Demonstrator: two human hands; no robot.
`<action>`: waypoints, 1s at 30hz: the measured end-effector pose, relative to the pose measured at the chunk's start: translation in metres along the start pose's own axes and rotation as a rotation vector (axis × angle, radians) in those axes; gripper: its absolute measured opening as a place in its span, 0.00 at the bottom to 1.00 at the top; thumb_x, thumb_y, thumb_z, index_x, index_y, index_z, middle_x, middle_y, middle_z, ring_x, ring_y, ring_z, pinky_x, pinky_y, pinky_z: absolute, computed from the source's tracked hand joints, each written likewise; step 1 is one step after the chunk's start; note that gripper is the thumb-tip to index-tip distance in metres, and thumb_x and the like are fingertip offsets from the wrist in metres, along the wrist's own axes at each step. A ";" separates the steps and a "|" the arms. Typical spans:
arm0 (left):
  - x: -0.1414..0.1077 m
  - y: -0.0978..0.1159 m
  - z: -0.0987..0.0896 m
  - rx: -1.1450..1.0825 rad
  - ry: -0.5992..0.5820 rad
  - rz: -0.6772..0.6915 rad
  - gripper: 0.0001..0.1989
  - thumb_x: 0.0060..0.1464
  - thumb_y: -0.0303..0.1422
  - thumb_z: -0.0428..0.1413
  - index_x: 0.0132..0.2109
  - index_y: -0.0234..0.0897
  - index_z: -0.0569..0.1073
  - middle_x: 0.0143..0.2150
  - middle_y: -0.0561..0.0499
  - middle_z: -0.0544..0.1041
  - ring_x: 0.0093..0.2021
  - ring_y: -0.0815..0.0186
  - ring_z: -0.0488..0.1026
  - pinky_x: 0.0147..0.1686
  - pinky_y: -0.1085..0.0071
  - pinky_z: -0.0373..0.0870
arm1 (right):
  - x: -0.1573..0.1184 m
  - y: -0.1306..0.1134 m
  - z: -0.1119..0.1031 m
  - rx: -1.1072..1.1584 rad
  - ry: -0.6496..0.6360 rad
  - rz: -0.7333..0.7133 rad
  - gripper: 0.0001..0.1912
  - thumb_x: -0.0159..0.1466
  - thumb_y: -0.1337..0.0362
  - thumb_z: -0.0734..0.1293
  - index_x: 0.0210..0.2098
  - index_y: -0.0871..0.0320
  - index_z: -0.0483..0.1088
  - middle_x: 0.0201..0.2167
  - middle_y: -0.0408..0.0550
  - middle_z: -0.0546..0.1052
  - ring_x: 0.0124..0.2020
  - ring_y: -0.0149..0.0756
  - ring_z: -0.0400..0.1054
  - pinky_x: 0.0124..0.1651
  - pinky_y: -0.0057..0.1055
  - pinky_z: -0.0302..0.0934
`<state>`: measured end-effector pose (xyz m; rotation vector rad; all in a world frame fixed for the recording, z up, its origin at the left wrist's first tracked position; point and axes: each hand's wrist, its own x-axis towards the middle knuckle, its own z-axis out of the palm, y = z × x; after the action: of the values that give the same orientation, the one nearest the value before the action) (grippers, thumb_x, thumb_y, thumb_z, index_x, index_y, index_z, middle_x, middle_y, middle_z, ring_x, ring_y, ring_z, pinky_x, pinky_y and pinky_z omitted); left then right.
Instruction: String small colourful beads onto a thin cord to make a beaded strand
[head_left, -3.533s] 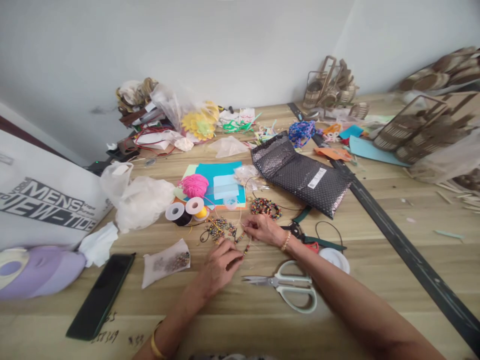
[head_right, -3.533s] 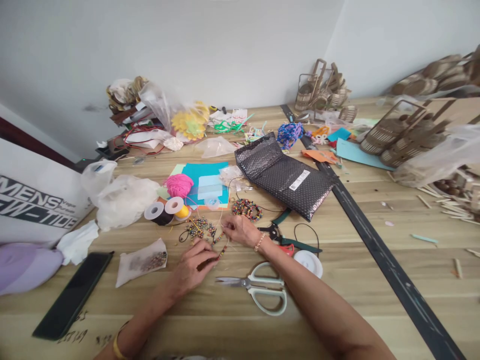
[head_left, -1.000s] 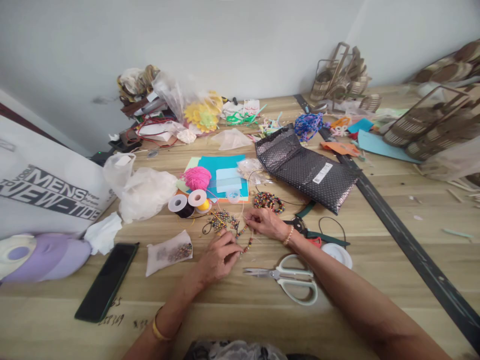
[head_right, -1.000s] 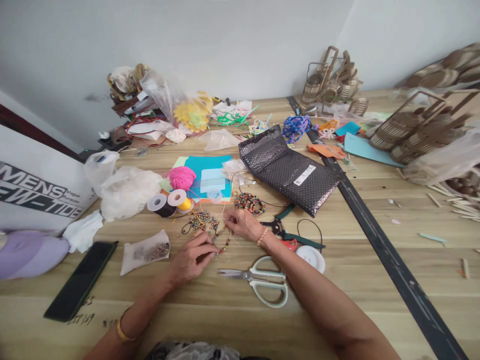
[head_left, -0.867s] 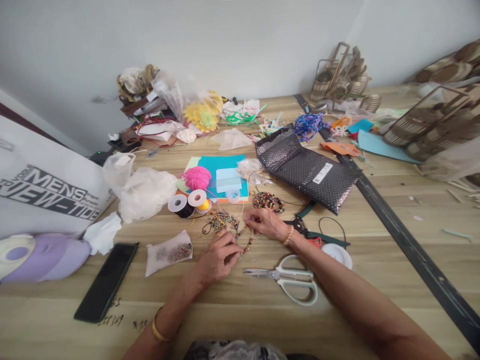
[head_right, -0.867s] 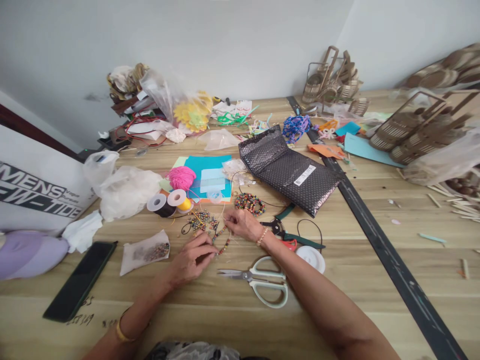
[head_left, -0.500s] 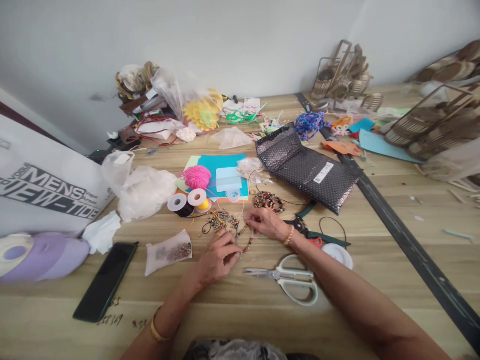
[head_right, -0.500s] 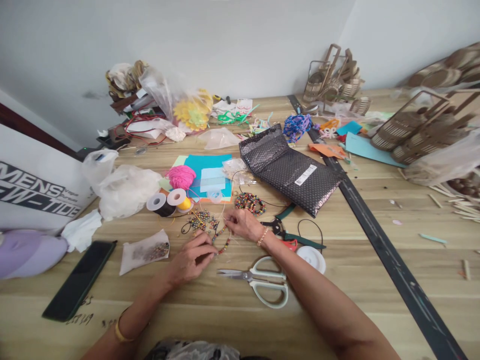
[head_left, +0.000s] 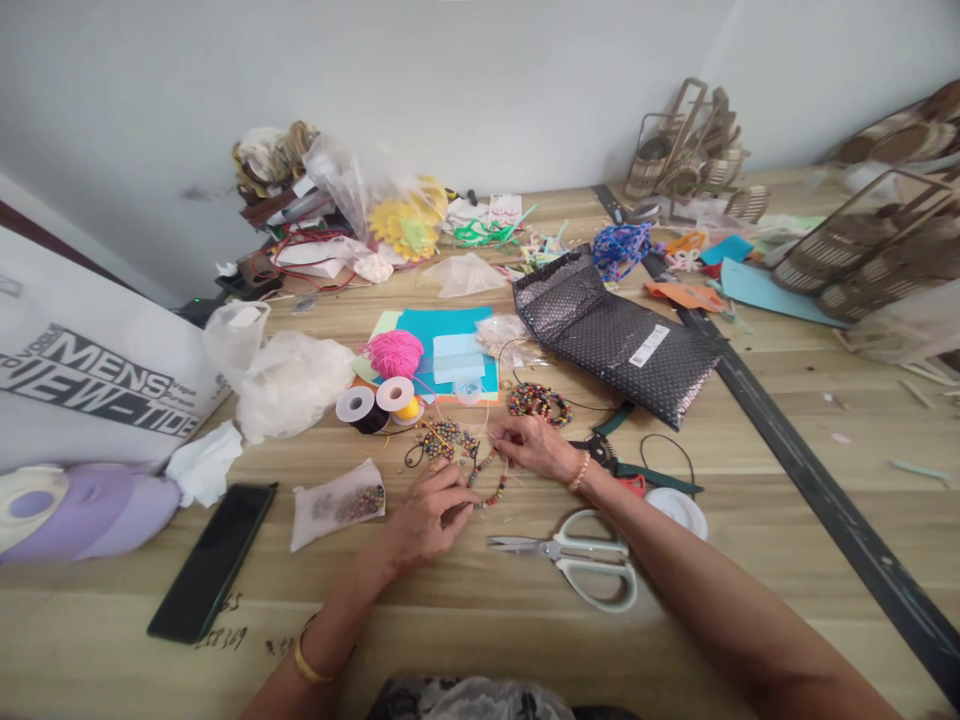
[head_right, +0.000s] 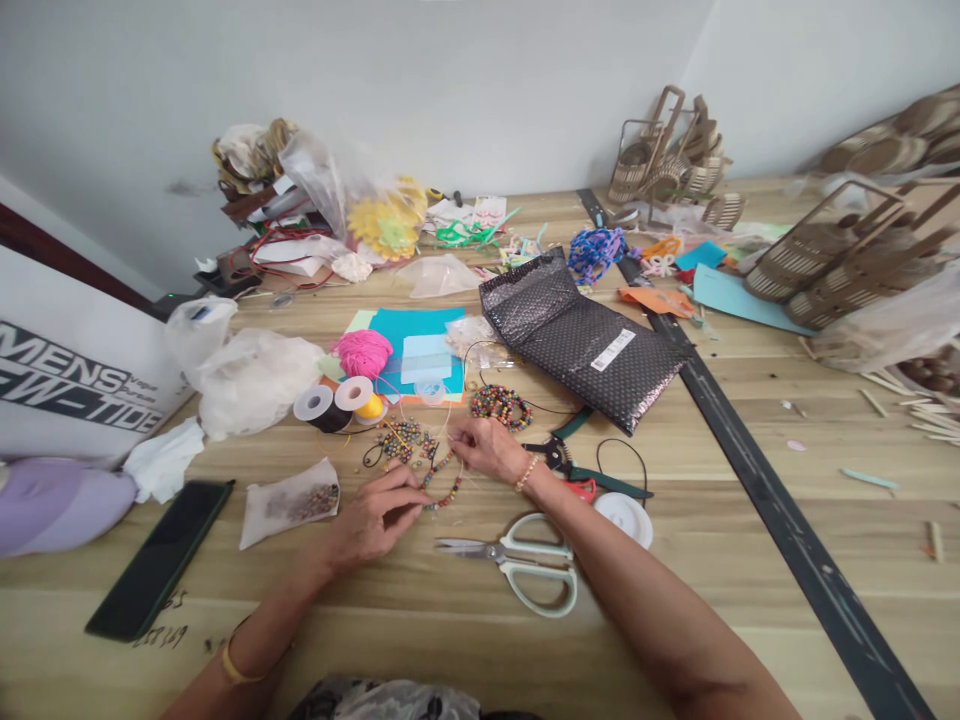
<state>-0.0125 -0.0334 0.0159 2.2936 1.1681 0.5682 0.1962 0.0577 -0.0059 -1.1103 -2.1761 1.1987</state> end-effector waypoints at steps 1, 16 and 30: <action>-0.001 0.002 -0.004 -0.004 -0.029 -0.019 0.11 0.58 0.26 0.50 0.39 0.34 0.78 0.32 0.46 0.74 0.37 0.63 0.69 0.44 0.65 0.67 | 0.000 0.001 0.000 -0.006 0.004 -0.005 0.07 0.61 0.72 0.62 0.26 0.60 0.67 0.15 0.39 0.71 0.18 0.27 0.63 0.25 0.22 0.54; -0.018 0.036 -0.035 0.027 -0.646 -0.216 0.35 0.57 0.38 0.52 0.69 0.39 0.49 0.30 0.55 0.75 0.32 0.64 0.68 0.33 0.72 0.60 | 0.000 0.006 0.002 -0.021 0.004 -0.006 0.07 0.62 0.71 0.62 0.27 0.61 0.68 0.16 0.40 0.72 0.18 0.27 0.64 0.26 0.22 0.55; -0.019 0.030 -0.040 0.069 -0.622 -0.297 0.33 0.57 0.41 0.51 0.66 0.34 0.56 0.32 0.52 0.75 0.34 0.62 0.69 0.34 0.70 0.60 | 0.000 0.004 0.002 0.000 0.000 -0.019 0.07 0.61 0.72 0.62 0.27 0.60 0.67 0.15 0.39 0.71 0.18 0.27 0.63 0.26 0.22 0.55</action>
<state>-0.0269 -0.0544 0.0630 2.0593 1.1740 -0.2862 0.1968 0.0586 -0.0103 -1.0876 -2.1818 1.1906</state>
